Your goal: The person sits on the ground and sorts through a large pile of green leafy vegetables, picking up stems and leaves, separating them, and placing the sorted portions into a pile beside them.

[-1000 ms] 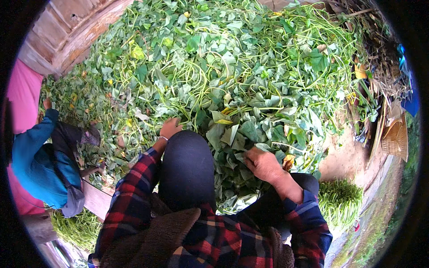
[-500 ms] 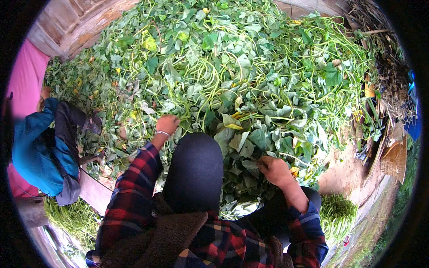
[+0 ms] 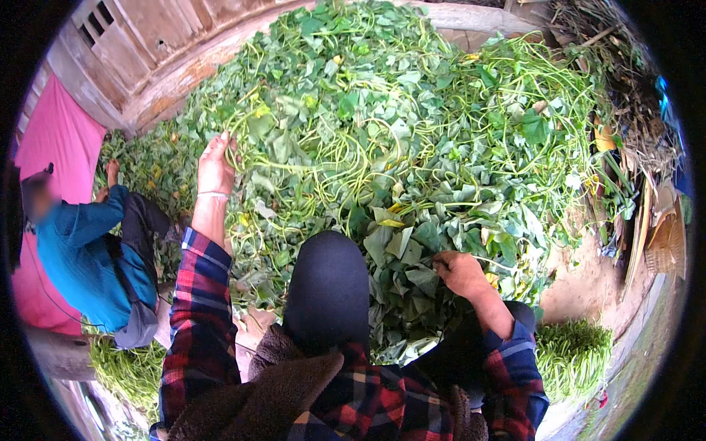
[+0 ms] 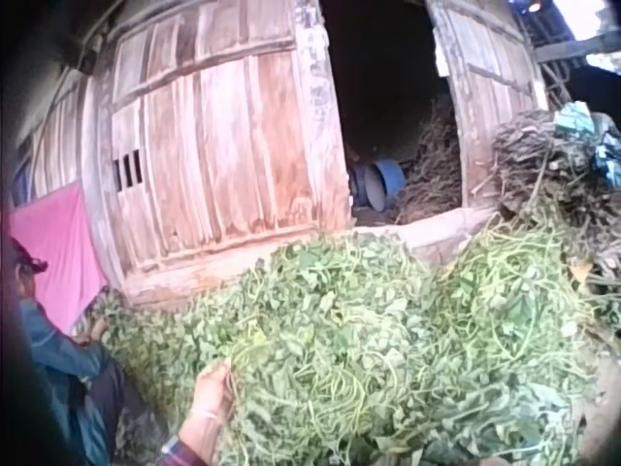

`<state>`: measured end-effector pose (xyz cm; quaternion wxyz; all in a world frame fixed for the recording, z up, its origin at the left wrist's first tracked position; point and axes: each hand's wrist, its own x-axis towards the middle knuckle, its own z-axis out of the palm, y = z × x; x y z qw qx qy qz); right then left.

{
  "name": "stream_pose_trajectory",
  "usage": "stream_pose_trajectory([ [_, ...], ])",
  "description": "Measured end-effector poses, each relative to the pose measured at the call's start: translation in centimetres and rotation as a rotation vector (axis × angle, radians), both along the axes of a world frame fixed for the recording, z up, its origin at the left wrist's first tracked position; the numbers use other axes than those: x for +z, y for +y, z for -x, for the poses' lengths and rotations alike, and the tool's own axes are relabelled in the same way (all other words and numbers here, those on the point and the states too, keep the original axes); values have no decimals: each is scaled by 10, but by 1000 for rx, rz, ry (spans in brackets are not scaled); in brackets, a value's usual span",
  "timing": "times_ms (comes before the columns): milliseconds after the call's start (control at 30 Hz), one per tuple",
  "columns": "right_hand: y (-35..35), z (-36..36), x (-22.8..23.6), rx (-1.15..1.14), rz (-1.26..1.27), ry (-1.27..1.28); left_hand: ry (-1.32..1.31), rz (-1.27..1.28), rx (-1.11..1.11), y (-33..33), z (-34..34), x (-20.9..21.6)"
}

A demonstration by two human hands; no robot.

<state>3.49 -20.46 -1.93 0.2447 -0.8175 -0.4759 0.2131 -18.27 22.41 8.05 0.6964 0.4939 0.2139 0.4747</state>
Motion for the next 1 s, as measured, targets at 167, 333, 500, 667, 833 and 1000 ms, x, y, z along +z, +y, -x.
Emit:
stream_pose_trajectory([
  [167,-5,2,11,-31,-43,-35,-145,0,-225,-38,-34,36],
  [333,-8,-2,11,-94,-210,47,-238,218,-414,-116,-85,22],
  [500,-5,-1,66,-247,-537,637,-278,340,-627,-194,-130,8],
  [667,6,-22,98,-353,-918,786,-269,441,-729,-241,-152,-1],
  [833,-10,-48,84,-523,-1020,699,111,260,-563,-234,-146,-35],
  [1000,-24,-66,75,-568,-884,731,259,-330,-282,-238,-150,-42],
])
